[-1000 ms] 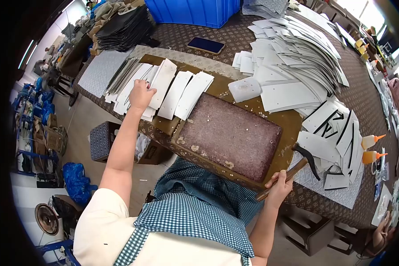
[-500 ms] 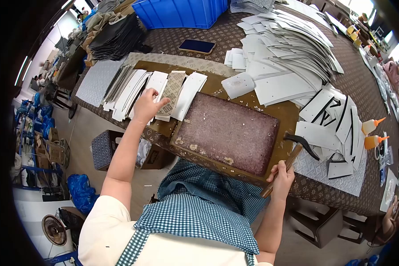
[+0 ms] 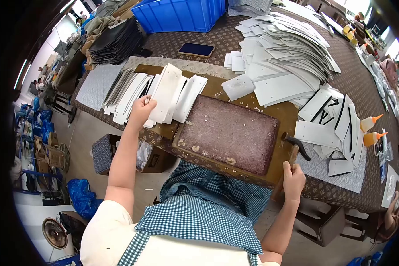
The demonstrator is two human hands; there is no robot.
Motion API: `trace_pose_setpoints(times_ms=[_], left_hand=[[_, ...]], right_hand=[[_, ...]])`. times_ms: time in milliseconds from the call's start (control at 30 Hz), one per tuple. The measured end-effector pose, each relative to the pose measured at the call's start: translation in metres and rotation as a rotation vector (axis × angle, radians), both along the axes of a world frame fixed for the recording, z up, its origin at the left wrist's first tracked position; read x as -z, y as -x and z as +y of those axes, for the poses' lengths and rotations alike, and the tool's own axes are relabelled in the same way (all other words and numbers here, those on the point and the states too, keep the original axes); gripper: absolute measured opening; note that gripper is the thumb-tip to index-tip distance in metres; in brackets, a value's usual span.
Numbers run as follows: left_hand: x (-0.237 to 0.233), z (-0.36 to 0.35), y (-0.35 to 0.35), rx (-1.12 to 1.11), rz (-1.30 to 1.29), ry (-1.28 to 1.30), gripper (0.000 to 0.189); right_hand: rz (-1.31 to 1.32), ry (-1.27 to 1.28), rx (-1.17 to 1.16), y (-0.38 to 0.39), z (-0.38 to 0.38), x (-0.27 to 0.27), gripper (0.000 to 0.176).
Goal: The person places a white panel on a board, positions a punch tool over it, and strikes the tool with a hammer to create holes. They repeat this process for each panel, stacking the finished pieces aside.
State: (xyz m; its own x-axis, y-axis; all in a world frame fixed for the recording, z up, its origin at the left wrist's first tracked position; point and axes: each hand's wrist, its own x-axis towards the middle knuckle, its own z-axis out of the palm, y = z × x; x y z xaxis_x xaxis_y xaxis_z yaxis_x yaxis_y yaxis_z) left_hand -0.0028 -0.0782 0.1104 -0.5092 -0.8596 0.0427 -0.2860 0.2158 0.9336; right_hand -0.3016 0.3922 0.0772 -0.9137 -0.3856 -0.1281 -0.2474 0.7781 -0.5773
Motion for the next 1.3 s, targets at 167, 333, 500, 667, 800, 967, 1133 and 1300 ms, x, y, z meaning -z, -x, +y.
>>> trace_pose_setpoints(times_ms=[167, 333, 500, 667, 800, 967, 1133, 1300], left_hand=[[-0.044, 0.09, 0.007, 0.19, 0.278, -0.464, 0.028], [-0.041, 0.162, 0.033, 0.428, 0.243, -0.521, 0.03], [-0.039, 0.2, 0.039, 0.588, 0.201, -0.539, 0.03], [-0.034, 0.212, 0.039, 0.639, 0.19, -0.549, 0.031], [-0.032, 0.218, 0.041, 0.678, 0.203, -0.597, 0.031], [-0.03, 0.224, 0.044, 0.665, 0.189, -0.624, 0.03], [-0.035, 0.225, 0.048, 0.673, 0.182, -0.566, 0.028], [-0.031, 0.224, 0.053, 0.696, 0.114, -0.514, 0.025]], right_hand=[[0.063, 0.63, 0.095, -0.021, -0.032, -0.044, 0.038], [-0.422, 1.048, -0.291, -0.064, -0.08, -0.094, 0.069], [-0.442, 1.248, -0.285, -0.084, -0.105, -0.104, 0.077], [-0.311, 1.235, -0.218, -0.084, -0.095, -0.101, 0.049], [-0.208, 1.199, -0.133, -0.08, -0.088, -0.093, 0.032], [-0.28, 1.239, -0.105, -0.081, -0.088, -0.095, 0.035], [-0.239, 1.249, -0.028, -0.087, -0.1, -0.093, 0.045], [-0.102, 1.199, 0.011, -0.07, -0.092, -0.08, 0.022]])
